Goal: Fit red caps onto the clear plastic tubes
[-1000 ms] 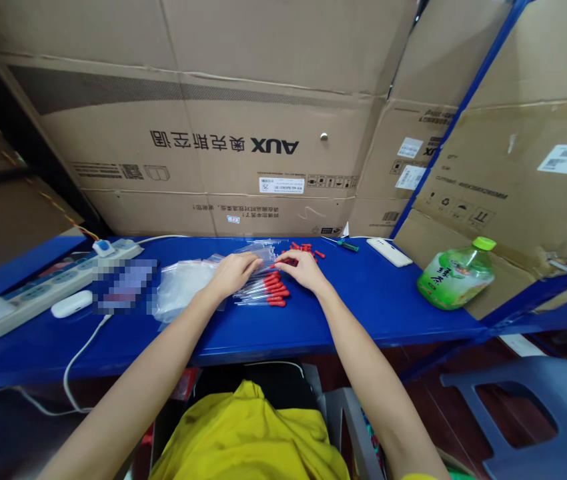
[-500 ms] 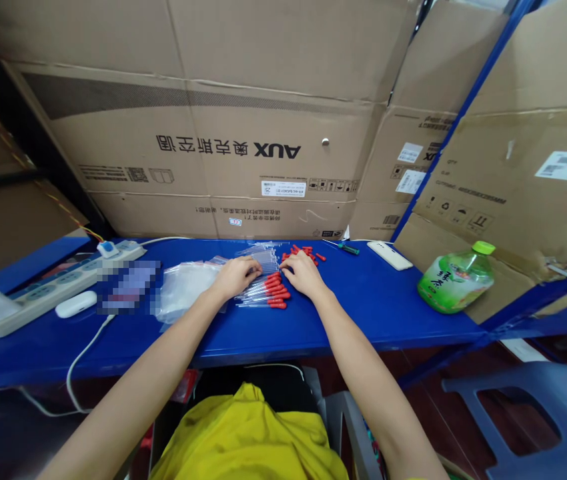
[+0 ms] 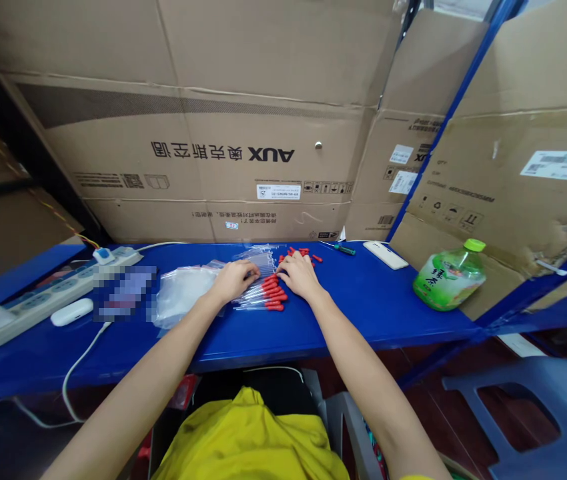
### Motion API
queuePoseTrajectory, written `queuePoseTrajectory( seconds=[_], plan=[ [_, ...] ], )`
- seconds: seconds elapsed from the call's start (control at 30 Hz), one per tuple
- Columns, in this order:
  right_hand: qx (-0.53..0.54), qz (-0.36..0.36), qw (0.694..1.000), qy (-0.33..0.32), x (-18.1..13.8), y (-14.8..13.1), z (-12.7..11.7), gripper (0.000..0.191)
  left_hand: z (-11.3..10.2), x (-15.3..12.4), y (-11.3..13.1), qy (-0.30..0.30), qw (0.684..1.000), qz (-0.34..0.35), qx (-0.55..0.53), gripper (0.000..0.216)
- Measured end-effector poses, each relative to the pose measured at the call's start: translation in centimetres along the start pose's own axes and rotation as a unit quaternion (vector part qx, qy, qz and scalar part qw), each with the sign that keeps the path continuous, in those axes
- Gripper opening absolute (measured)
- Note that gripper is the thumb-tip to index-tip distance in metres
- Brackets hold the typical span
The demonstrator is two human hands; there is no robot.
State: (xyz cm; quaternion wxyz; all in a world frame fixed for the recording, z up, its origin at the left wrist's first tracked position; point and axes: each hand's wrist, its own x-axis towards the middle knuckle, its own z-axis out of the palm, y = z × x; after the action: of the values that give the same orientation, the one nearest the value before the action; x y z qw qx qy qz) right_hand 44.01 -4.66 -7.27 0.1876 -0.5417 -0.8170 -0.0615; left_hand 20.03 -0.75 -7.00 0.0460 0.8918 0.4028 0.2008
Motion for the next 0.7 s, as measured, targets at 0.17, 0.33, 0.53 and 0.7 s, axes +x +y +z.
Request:
queuePoseTrajectory(
  seconds=[0.17,0.33,0.53,0.7],
  plan=[
    [0.021,-0.005,0.998,0.064,-0.1,0.4,-0.2,0.014,-0.4,-0.1,0.6,0.076,0.997,0.006,-0.018,0.019],
    [0.058,-0.036,0.989,0.129,0.0,-0.3,-1.1,0.018,-0.9,-0.2,1.6,0.114,0.99,0.068,-0.046,0.027],
    [0.076,-0.07,0.984,0.148,0.0,-1.9,-1.6,0.02,-0.5,0.0,2.0,0.075,0.987,0.105,-0.096,0.025],
    [0.097,0.0,0.982,0.161,0.1,-0.1,-1.2,0.021,0.1,-0.1,1.6,0.101,0.985,0.061,-0.129,0.026]
  ],
)
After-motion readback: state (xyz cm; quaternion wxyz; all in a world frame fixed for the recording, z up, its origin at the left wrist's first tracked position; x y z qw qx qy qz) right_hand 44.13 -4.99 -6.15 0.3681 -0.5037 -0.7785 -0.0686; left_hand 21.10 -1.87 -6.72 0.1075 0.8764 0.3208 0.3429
